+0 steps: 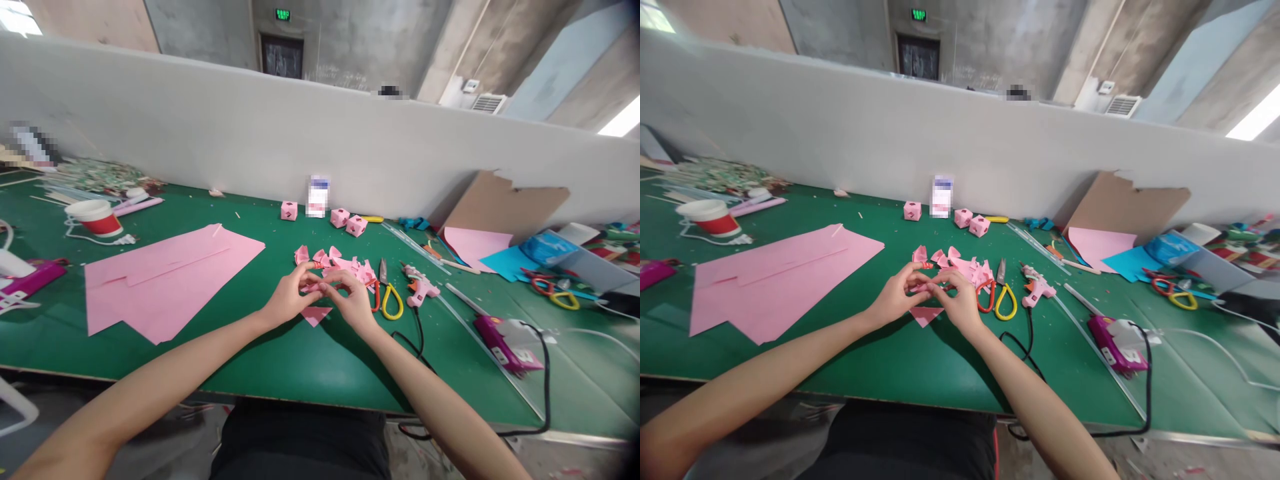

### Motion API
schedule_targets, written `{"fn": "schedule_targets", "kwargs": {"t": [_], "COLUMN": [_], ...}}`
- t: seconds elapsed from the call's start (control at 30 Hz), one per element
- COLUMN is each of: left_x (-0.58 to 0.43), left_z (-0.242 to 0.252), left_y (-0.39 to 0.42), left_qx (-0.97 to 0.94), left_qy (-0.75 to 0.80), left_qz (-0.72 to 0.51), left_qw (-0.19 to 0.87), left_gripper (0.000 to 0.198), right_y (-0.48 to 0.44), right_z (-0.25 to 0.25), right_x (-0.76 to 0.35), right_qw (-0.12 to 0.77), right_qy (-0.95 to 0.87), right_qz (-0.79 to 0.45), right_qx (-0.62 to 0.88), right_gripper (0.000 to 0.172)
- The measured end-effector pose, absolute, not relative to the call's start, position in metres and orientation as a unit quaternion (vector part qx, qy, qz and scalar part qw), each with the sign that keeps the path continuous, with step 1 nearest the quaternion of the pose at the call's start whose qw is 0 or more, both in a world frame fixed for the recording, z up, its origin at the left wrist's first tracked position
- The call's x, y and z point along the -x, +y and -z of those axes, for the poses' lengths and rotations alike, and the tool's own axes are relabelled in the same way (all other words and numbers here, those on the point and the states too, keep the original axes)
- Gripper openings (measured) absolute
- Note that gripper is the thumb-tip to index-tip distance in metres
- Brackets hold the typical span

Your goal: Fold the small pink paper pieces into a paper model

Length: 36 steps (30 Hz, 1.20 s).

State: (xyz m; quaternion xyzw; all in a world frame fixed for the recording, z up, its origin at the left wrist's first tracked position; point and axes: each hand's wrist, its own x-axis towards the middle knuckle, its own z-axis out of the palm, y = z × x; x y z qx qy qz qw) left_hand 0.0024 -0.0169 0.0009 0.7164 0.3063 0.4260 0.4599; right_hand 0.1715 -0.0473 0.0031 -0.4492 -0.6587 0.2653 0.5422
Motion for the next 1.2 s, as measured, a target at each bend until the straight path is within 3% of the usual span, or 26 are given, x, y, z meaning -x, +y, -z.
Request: {"fn": "schedule_targets", "kwargs": {"t": [0.77,1.2], "left_x": [0.004,0.006], "left_z": [-0.002,-0.012], "left_y": [-0.011,-0.014], "left_qx": [-0.802,-0.815], "left_qy": [0.336,0.336], "left_qz": [-0.398,-0.363], "left_qw": [0.292,0.302], "left_gripper": [0.041,0.040], "right_y": [-0.049,-0.046], "right_z": [-0.007,-0.007], "right_x": [-0.172,-0.174], "right_qw": [0.534,0.531], "right_qy": [-0.661,-0.660], "right_qz": [-0.287,-0.302], "right_qx": [0.442,0.437], "right_gripper": [0.015,0.015]}}
